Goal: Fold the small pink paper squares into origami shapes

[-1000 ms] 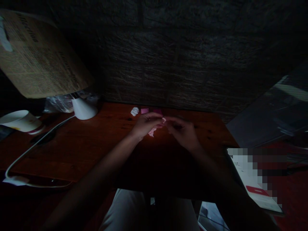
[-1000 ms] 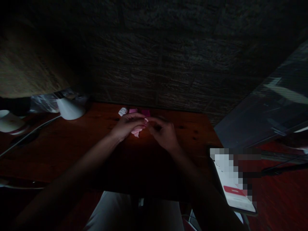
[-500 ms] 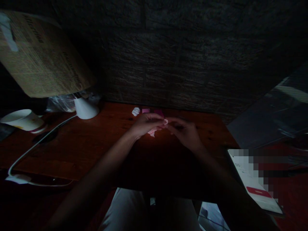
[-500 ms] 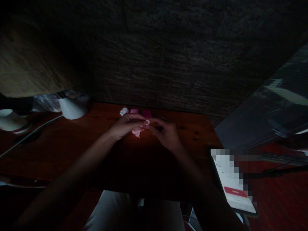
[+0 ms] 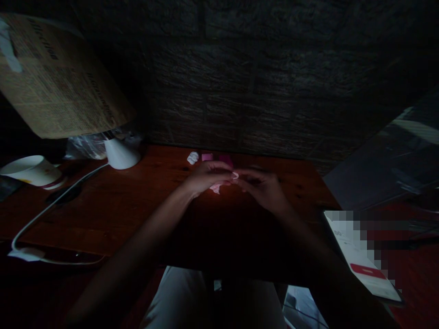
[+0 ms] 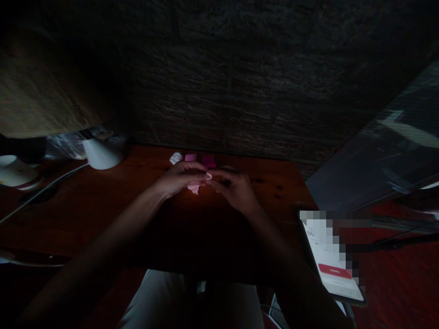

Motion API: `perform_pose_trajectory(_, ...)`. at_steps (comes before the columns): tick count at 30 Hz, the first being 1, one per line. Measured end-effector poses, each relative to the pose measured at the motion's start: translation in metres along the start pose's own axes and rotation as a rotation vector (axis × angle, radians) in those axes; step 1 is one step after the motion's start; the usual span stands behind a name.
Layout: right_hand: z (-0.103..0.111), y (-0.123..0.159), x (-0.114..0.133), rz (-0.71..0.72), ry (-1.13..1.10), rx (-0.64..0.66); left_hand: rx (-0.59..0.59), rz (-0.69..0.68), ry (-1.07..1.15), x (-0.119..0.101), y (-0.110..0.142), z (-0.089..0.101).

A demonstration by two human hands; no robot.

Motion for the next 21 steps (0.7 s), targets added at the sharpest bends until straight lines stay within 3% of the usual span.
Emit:
perform_pose_trajectory(9,-0.0008,-0.0007,-0.0033,-0.091,-0.059,0.010,-0.008,0.124,0.110,0.0037,-0.0020,0.0004)
perform_pose_trajectory(21,-0.0001,-0.0005,-0.0047,-0.224,-0.195,-0.003,0.068,0.148,0.131,-0.0036,0.0014,0.0028)
Point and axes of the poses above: each hand's wrist, its own y-axis away from the middle knuckle, its own z-axis out of the back of the hand, x = y × z, the point moved 2 cm from there along -y, towards the middle knuckle, and after that the axes turned 15 degrees about -x, right-handed, at the moved point
